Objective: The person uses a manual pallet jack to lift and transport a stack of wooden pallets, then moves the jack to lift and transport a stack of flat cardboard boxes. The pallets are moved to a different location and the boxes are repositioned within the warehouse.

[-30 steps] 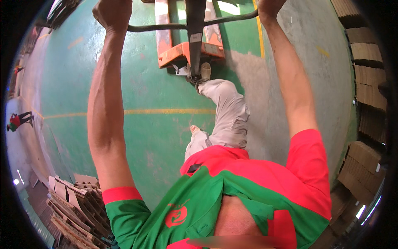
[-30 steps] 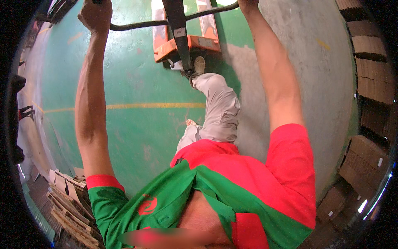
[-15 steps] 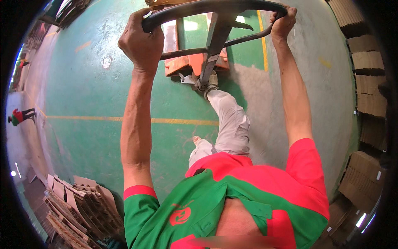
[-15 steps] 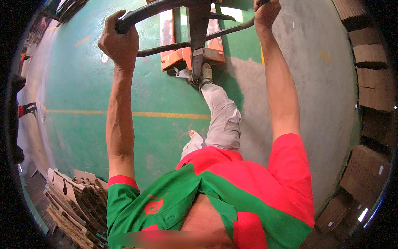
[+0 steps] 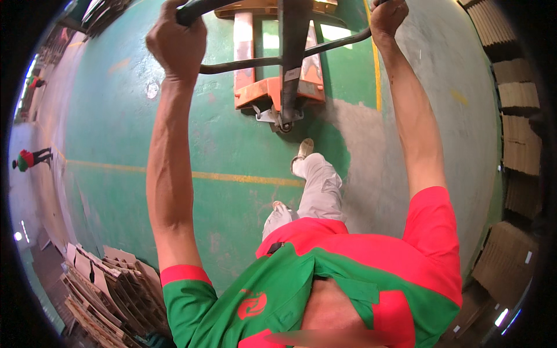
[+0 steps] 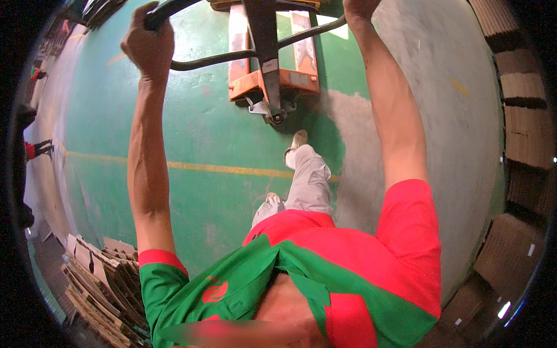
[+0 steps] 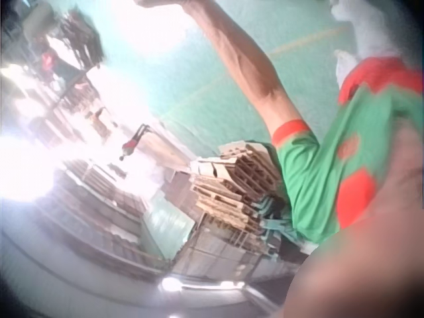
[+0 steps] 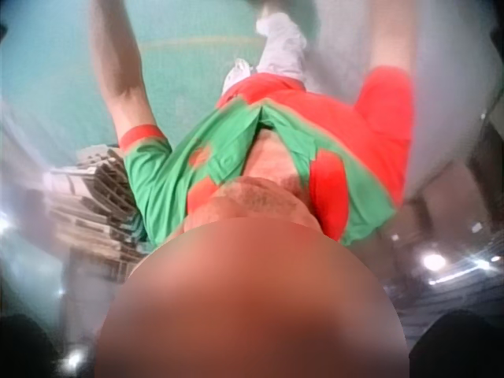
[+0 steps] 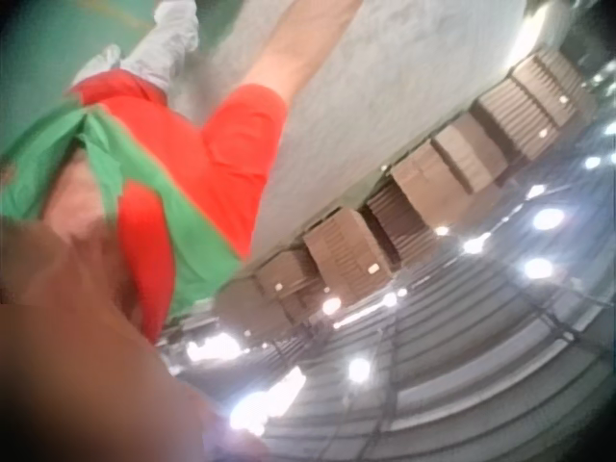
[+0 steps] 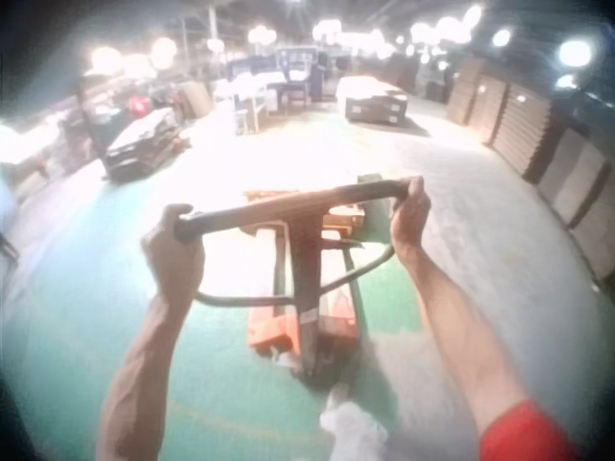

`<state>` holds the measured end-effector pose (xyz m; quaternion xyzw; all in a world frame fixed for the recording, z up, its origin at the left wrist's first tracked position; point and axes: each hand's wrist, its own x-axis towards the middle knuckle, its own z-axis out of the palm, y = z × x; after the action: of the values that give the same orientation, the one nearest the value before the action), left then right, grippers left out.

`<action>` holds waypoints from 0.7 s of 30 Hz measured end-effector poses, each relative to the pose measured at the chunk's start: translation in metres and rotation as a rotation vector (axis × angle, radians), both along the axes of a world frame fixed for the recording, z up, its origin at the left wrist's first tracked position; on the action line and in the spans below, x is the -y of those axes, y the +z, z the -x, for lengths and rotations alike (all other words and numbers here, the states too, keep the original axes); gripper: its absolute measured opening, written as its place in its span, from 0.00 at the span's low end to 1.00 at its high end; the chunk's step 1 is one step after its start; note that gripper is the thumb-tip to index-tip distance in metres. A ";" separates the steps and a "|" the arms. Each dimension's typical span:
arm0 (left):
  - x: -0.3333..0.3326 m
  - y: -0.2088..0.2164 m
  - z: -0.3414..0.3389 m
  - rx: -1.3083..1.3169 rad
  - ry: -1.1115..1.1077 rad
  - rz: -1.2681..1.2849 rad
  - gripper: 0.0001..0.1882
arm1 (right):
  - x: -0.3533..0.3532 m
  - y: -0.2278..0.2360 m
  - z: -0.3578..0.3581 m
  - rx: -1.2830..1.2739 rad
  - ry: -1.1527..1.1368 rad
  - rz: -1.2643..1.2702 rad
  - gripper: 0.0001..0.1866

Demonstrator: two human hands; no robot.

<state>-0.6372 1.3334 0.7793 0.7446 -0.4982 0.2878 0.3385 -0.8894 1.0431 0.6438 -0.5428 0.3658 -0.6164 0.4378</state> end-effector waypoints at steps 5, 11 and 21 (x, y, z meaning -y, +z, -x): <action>0.011 -0.003 0.013 -0.076 -0.014 0.036 0.09 | 0.051 -0.034 0.012 -0.680 -0.357 0.790 0.06; 0.027 0.006 0.041 -0.201 0.097 -0.189 0.08 | 0.066 -0.034 0.042 -0.188 0.130 0.035 0.07; 0.062 -0.001 -0.096 -0.003 0.219 -0.010 0.08 | 0.132 -0.042 -0.139 -0.600 -0.309 0.631 0.08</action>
<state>-0.5407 1.2712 0.7782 0.7967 -0.4148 0.3195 0.3020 -0.7507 0.9112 0.6017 -0.7429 0.3476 -0.5713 0.0288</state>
